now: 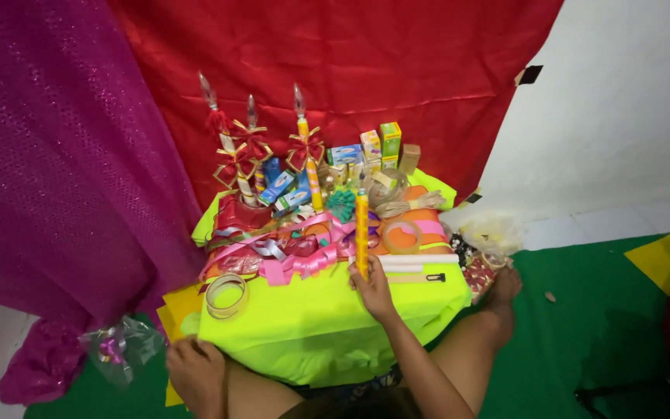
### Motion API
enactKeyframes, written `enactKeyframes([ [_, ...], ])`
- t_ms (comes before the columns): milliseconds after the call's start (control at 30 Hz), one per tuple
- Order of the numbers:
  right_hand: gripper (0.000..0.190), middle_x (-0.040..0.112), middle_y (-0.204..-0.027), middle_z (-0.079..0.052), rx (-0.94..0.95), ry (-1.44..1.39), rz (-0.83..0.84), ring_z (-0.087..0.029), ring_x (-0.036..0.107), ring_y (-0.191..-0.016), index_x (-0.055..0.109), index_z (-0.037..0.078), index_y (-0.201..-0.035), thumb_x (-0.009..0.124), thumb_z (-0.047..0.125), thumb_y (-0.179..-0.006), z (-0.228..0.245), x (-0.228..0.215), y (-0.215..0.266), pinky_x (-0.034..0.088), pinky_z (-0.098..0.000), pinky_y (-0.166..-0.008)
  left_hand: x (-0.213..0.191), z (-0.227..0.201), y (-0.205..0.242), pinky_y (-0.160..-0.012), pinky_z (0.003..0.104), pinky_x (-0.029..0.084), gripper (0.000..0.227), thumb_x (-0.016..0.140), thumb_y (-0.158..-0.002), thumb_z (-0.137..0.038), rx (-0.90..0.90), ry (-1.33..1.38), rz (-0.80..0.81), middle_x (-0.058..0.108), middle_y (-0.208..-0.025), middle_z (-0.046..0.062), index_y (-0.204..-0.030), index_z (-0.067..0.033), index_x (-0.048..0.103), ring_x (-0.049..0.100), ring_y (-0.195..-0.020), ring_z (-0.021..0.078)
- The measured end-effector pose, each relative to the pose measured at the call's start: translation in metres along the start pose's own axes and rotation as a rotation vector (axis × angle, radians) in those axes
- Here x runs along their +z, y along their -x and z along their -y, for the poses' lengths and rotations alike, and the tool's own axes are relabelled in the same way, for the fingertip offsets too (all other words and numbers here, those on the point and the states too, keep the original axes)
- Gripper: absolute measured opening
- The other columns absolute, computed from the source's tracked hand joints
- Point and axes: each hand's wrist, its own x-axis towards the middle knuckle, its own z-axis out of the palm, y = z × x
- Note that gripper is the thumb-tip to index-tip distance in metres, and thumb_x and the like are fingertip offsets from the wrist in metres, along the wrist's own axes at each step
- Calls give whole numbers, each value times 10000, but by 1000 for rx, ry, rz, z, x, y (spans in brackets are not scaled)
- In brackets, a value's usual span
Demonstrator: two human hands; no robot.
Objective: Wrapping yellow adhesive tape around decorative plastic sticks as part of a handicraft assembly.
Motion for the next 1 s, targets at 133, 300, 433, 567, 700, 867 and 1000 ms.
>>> enactKeyframes([
  [133, 304, 630, -957, -55, -9, 19, 6, -149, 628, -754, 553, 75, -1231, 672, 215, -990, 5, 3, 4, 513, -310, -652, 16, 24, 19, -747, 453, 528, 335, 698, -767, -196, 189, -217, -31, 672, -936, 131, -1077, -68, 697, 662, -889, 341],
  [300, 380, 645, -975, -62, 25, 64, -25, -155, 623, -754, 535, 87, -1294, 679, 236, -976, 9, 3, 4, 517, -306, -658, 40, 48, 34, -736, 400, 507, 349, 661, -791, -387, 187, -458, -130, 745, -1079, -21, -1081, -216, 754, 695, -965, 231],
  [433, 335, 640, -970, -62, 9, 57, -34, -157, 629, -761, 549, 84, -1256, 681, 217, -979, 3, 3, 1, 514, -306, -638, 37, 51, 28, -700, 429, 488, 147, 673, -621, -282, 311, -293, 30, 596, -743, 71, -643, -137, 663, 614, -745, 289],
  [567, 352, 634, -968, -59, 34, 80, -38, -153, 630, -751, 554, 88, -1273, 680, 227, -976, 6, 4, 3, 515, -304, -649, 76, 81, 47, -939, 450, 576, 724, 669, -656, -472, 266, -416, 54, 659, -1254, 154, -1233, -35, 645, 674, -1104, 322],
  [700, 355, 656, -973, -66, 21, 101, -34, -153, 630, -740, 555, 86, -1280, 673, 225, -975, 6, 4, 3, 527, -307, -669, 186, 119, 85, -1257, 529, 419, 472, 470, -1022, -130, 246, -855, -198, 659, -1432, 190, -1453, -1, 612, 607, -1344, 349],
  [867, 376, 644, -944, -123, -109, 25, -1, -157, 624, -698, 530, -28, -1325, 661, 45, -980, -28, -11, -2, 549, -271, -597, 138, 126, 158, -1034, 502, 416, 250, 562, -970, -234, 184, -375, 103, 610, -1145, 139, -1126, -40, 543, 568, -1074, 302],
  [1000, 270, 640, -899, -29, 11, 170, -35, -124, 557, -703, 632, 109, -1203, 683, 231, -967, 0, 1, 3, 444, -283, -607, 120, 107, 129, -812, 474, 413, 337, 654, -919, -338, 140, 119, 335, 561, -858, 87, -799, -80, 475, 529, -804, 254],
])
